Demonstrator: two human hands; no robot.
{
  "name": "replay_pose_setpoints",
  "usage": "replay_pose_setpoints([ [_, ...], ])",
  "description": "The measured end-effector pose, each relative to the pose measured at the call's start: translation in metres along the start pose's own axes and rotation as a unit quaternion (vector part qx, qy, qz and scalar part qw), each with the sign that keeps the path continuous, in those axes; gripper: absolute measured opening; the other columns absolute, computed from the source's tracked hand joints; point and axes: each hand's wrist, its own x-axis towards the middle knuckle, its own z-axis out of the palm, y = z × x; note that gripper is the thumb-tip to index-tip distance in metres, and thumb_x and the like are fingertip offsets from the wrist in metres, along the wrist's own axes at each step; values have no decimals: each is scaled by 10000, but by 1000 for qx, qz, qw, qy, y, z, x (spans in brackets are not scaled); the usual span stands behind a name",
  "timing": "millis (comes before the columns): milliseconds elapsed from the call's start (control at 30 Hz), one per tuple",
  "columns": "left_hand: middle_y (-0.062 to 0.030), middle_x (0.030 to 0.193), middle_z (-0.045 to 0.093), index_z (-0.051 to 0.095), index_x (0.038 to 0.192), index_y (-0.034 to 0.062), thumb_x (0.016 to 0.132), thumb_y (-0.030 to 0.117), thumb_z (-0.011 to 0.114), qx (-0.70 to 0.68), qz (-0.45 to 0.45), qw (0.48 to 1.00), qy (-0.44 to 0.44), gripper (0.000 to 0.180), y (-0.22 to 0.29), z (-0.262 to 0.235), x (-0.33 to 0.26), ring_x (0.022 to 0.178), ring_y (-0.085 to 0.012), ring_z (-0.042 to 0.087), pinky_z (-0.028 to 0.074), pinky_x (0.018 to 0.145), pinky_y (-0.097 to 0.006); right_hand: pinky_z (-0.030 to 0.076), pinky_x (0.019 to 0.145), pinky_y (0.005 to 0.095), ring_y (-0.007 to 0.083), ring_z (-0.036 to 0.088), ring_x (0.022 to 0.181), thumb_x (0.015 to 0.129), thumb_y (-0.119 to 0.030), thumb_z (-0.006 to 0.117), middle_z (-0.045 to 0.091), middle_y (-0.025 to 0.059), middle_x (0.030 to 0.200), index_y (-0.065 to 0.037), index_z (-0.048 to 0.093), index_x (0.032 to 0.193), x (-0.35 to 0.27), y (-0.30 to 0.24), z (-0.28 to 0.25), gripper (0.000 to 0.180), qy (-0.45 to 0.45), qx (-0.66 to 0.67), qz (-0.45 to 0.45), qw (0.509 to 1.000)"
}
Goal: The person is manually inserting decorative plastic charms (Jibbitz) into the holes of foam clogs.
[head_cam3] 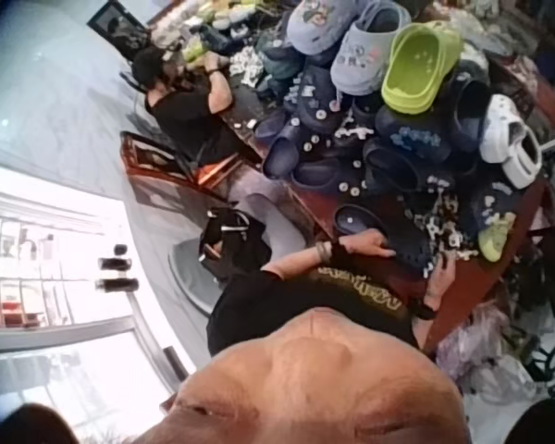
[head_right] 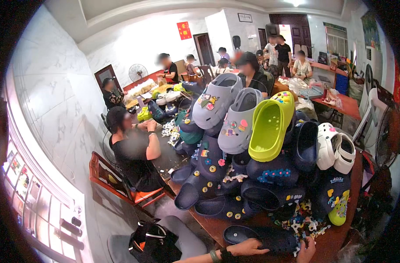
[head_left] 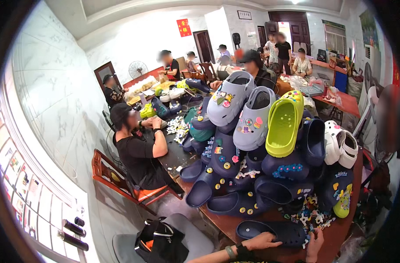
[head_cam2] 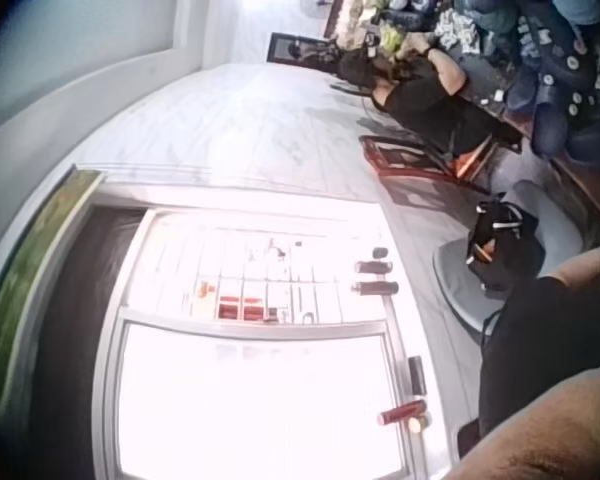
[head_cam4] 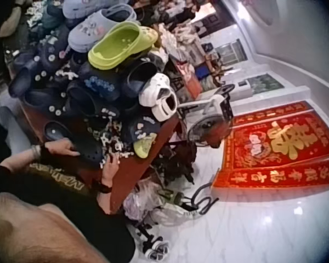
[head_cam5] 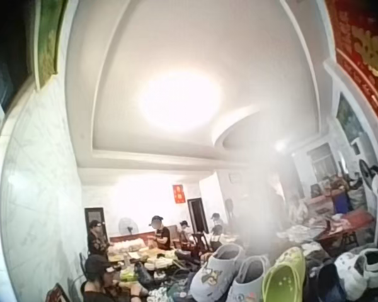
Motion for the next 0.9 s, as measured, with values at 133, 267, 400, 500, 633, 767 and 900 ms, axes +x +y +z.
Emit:
replay_pose_setpoints([
  [133, -252, 604, 520, 554, 663, -72, 897, 456, 539, -16, -42, 999, -19, 577, 15, -9, -1, 598, -414, 537, 405, 551, -457, 424, 786, 294, 170, 516, 846, 843, 14, 536, 521, 90, 895, 12, 514, 976, 10, 17, 11, 135, 0, -9, 2, 1000],
  [267, -255, 606, 517, 545, 650, -73, 896, 450, 548, -13, -54, 998, -29, 578, 12, -7, 1, 590, -410, 533, 399, 549, -457, 405, 820, 306, 202, 500, 896, 867, 6, 517, 500, 100, 941, 5, 484, 1001, 17, 4, 14, 138, 56, -30, -50, 997],
  [400, -262, 631, 524, 549, 647, -71, 894, 457, 545, -54, 10, 998, 17, 583, 0, 1, -2, 627, -413, 537, 404, 584, -466, 423, 824, 324, 227, 537, 879, 861, 9, 530, 538, 106, 948, 19, 525, 1003, 18, -15, 10, 142, 55, -34, -56, 996],
  [500, -264, 653, 534, 556, 651, -69, 893, 464, 541, -2, 10, 1000, 8, 586, 1, 1, 1, 669, -415, 546, 411, 618, -471, 432, 831, 339, 257, 557, 877, 838, 7, 551, 559, 129, 949, 29, 550, 982, 9, -46, 6, 145, -7, -20, -42, 999],
  [633, -240, 569, 455, 541, 642, -40, 929, 447, 511, -17, 16, 1000, 19, 566, -4, 2, 2, 533, -381, 462, 365, 516, -429, 445, 815, 369, 327, 556, 866, 778, -4, 610, 566, 150, 897, 9, 570, 914, -3, -38, 14, 143, -17, -85, -153, 984],
  [767, -251, 598, 492, 537, 634, -58, 909, 460, 526, -42, -18, 999, -12, 586, 18, -13, 1, 579, -396, 499, 388, 550, -447, 434, 897, 437, 363, 557, 1002, 915, -84, 541, 613, 168, 1019, -19, 621, 1000, -12, -45, 15, 134, -100, -113, -215, 965],
  [900, -270, 637, 518, 534, 639, -74, 889, 459, 546, -40, -17, 999, 17, 589, -10, 8, 4, 633, -425, 525, 404, 583, -465, 439, 888, 446, 351, 561, 996, 899, -79, 569, 615, 168, 1016, -11, 625, 984, -16, -63, 23, 123, -131, -100, -215, 963],
])
